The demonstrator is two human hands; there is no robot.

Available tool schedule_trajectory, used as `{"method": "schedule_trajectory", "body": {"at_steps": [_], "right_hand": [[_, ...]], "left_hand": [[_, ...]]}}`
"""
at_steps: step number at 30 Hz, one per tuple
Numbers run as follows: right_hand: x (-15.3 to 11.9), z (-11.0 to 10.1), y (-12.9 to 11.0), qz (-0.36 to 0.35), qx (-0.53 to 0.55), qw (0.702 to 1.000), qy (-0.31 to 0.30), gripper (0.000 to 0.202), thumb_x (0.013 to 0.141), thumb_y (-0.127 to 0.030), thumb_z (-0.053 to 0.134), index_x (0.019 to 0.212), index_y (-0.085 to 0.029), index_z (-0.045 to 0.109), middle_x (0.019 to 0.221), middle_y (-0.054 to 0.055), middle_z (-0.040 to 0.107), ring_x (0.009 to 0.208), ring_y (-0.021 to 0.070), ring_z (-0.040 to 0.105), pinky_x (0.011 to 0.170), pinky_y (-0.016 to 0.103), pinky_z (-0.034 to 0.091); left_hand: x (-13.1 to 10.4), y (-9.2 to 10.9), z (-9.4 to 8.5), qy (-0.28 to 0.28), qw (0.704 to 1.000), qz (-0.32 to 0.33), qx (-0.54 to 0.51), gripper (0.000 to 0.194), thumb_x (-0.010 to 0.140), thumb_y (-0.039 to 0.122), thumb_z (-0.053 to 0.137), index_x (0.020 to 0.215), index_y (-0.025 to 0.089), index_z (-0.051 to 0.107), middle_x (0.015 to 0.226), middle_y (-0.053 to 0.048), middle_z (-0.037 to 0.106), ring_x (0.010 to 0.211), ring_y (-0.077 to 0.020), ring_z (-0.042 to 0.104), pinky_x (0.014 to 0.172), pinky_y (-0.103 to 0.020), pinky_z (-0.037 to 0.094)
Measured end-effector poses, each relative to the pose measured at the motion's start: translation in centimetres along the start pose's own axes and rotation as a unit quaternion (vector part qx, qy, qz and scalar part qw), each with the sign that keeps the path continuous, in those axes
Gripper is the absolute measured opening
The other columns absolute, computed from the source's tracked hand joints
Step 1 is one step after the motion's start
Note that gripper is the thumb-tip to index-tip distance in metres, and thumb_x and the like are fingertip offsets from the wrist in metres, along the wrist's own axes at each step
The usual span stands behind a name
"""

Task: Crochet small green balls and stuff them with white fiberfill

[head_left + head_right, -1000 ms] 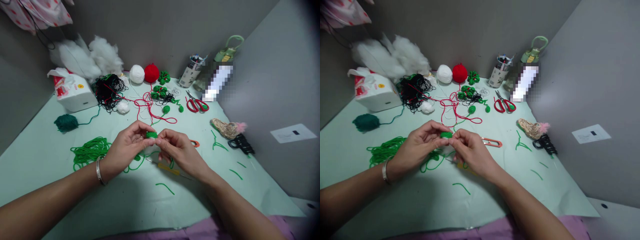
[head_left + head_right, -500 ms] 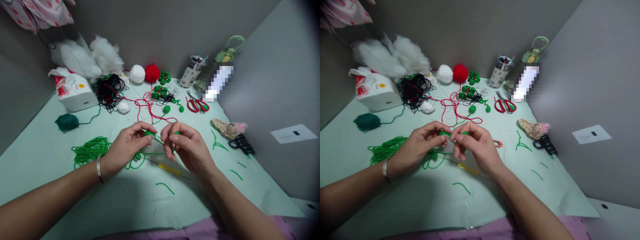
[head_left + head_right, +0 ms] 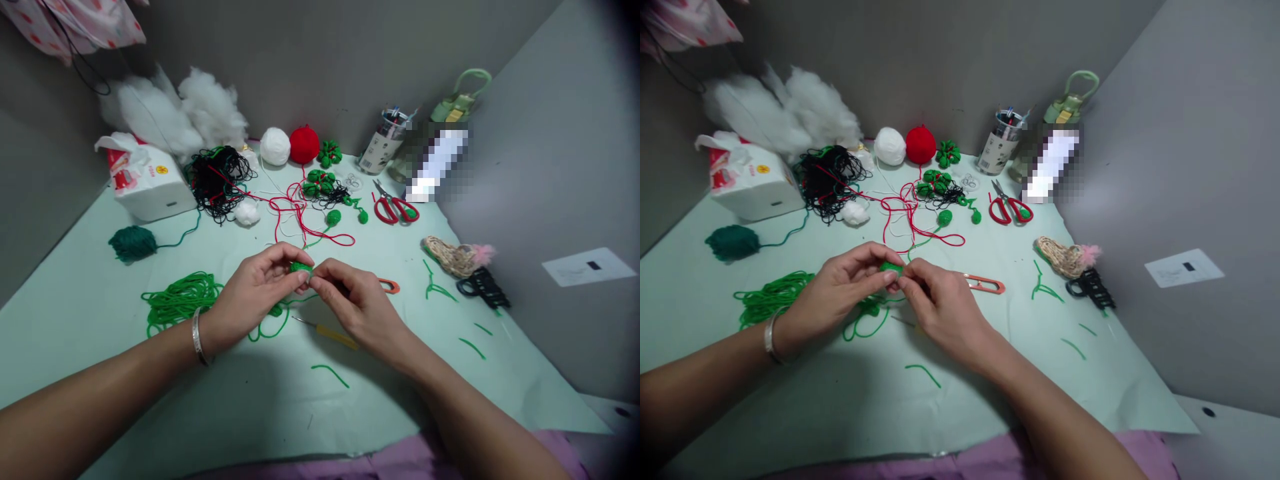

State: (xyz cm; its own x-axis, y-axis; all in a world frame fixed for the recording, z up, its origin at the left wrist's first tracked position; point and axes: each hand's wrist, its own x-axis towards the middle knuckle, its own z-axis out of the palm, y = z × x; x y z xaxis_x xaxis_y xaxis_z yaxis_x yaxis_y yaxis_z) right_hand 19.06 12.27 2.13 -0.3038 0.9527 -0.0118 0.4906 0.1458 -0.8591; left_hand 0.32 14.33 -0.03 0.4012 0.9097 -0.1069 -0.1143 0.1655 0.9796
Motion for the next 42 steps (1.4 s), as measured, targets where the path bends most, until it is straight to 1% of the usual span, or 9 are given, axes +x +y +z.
{"method": "schedule_trajectory", "body": {"at_steps": [8, 14, 19, 23, 29, 32, 36, 39, 42], "right_hand": [[-1.1, 1.0, -1.1, -0.037, -0.002, 0.999, -0.017, 0.02, 0.099, -0.018, 0.051, 0.08, -0.021, 0.056, 0.065, -0.006, 0.046, 0.06, 0.0112, 0.039, 0.062, 0.027, 0.032], [-1.0, 1.5, -0.7, -0.006, 0.026, 0.999, -0.017, 0.019, 0.098, -0.022, 0.052, 0.079, -0.021, 0.057, 0.061, -0.007, 0.043, 0.057, 0.0112, 0.036, 0.059, 0.028, 0.029], [-0.4, 0.7, -0.4, 0.049, 0.088, 0.995, -0.005, 0.027, 0.097, -0.035, 0.059, 0.074, -0.02, 0.056, 0.061, -0.007, 0.04, 0.058, 0.0107, 0.033, 0.055, 0.028, 0.026], [0.3, -0.5, 0.3, 0.076, 0.142, 0.984, 0.072, 0.033, 0.091, -0.044, 0.067, 0.071, -0.019, 0.06, 0.062, -0.006, 0.04, 0.058, 0.0109, 0.031, 0.054, 0.029, 0.022], [0.9, -1.1, 1.6, 0.098, 0.204, 0.967, 0.118, 0.033, 0.087, -0.046, 0.076, 0.072, -0.019, 0.065, 0.061, -0.006, 0.047, 0.055, 0.0098, 0.026, 0.054, 0.03, 0.02], [1.0, -0.7, 1.8, 0.102, 0.215, 0.964, 0.12, 0.034, 0.086, -0.046, 0.077, 0.071, -0.019, 0.065, 0.059, -0.006, 0.044, 0.055, 0.0094, 0.026, 0.053, 0.03, 0.019], [1.0, -0.2, 2.0, 0.113, 0.251, 0.954, 0.117, 0.034, 0.085, -0.05, 0.077, 0.079, -0.019, 0.066, 0.057, -0.009, 0.036, 0.054, 0.0092, 0.025, 0.053, 0.029, 0.018], [1.1, 0.2, 2.0, 0.112, 0.248, 0.961, 0.041, 0.035, 0.08, -0.049, 0.082, 0.087, -0.018, 0.067, 0.061, -0.009, 0.034, 0.057, 0.0094, 0.028, 0.054, 0.029, 0.018], [1.0, 0.5, 1.7, 0.101, 0.224, 0.969, -0.017, 0.034, 0.083, -0.048, 0.079, 0.077, -0.018, 0.063, 0.061, -0.008, 0.033, 0.057, 0.0092, 0.027, 0.054, 0.029, 0.017]], "left_hand": [[0.4, -0.5, 0.2, 0.037, 0.99, 0.081, 0.108, 0.013, 0.076, 0.013, 0.062, 0.083, 0.023, 0.057, 0.08, 0.002, 0.057, 0.071, -0.0148, 0.053, 0.064, -0.028, 0.044], [0.4, -1.5, 0.1, 0.065, 0.971, 0.152, 0.17, 0.025, 0.08, 0.009, 0.058, 0.1, 0.023, 0.055, 0.094, 0.0, 0.061, 0.087, -0.017, 0.061, 0.08, -0.031, 0.051], [0.0, -1.3, -0.2, 0.049, 0.982, 0.123, 0.137, 0.018, 0.089, 0.02, 0.066, 0.106, 0.022, 0.06, 0.103, -0.003, 0.065, 0.09, -0.0174, 0.063, 0.084, -0.032, 0.052], [0.6, 0.0, -1.4, 0.026, 0.98, 0.114, 0.161, 0.017, 0.092, 0.029, 0.07, 0.106, 0.023, 0.066, 0.104, -0.003, 0.068, 0.089, -0.0193, 0.064, 0.084, -0.034, 0.051], [1.8, -1.0, -3.5, -0.071, 0.892, 0.142, 0.424, 0.021, 0.09, 0.034, 0.072, 0.108, 0.025, 0.075, 0.101, -0.006, 0.072, 0.101, -0.0285, 0.061, 0.088, -0.039, 0.046], [1.8, -1.5, -3.7, -0.073, 0.861, 0.168, 0.474, 0.013, 0.095, 0.03, 0.063, 0.1, 0.023, 0.073, 0.091, -0.005, 0.068, 0.093, -0.0264, 0.058, 0.083, -0.038, 0.044], [1.4, -0.6, -3.3, -0.009, 0.893, 0.188, 0.409, 0.01, 0.095, 0.026, 0.061, 0.094, 0.02, 0.068, 0.097, -0.004, 0.063, 0.092, -0.0226, 0.059, 0.082, -0.035, 0.046], [1.0, 0.0, -2.6, -0.014, 0.921, 0.182, 0.344, 0.011, 0.096, 0.027, 0.062, 0.088, 0.02, 0.067, 0.096, -0.002, 0.063, 0.089, -0.0195, 0.06, 0.078, -0.032, 0.046], [0.7, 0.1, -2.0, -0.031, 0.93, 0.183, 0.317, 0.018, 0.099, 0.026, 0.059, 0.085, 0.02, 0.068, 0.093, -0.002, 0.064, 0.086, -0.0183, 0.061, 0.078, -0.031, 0.046]]}}
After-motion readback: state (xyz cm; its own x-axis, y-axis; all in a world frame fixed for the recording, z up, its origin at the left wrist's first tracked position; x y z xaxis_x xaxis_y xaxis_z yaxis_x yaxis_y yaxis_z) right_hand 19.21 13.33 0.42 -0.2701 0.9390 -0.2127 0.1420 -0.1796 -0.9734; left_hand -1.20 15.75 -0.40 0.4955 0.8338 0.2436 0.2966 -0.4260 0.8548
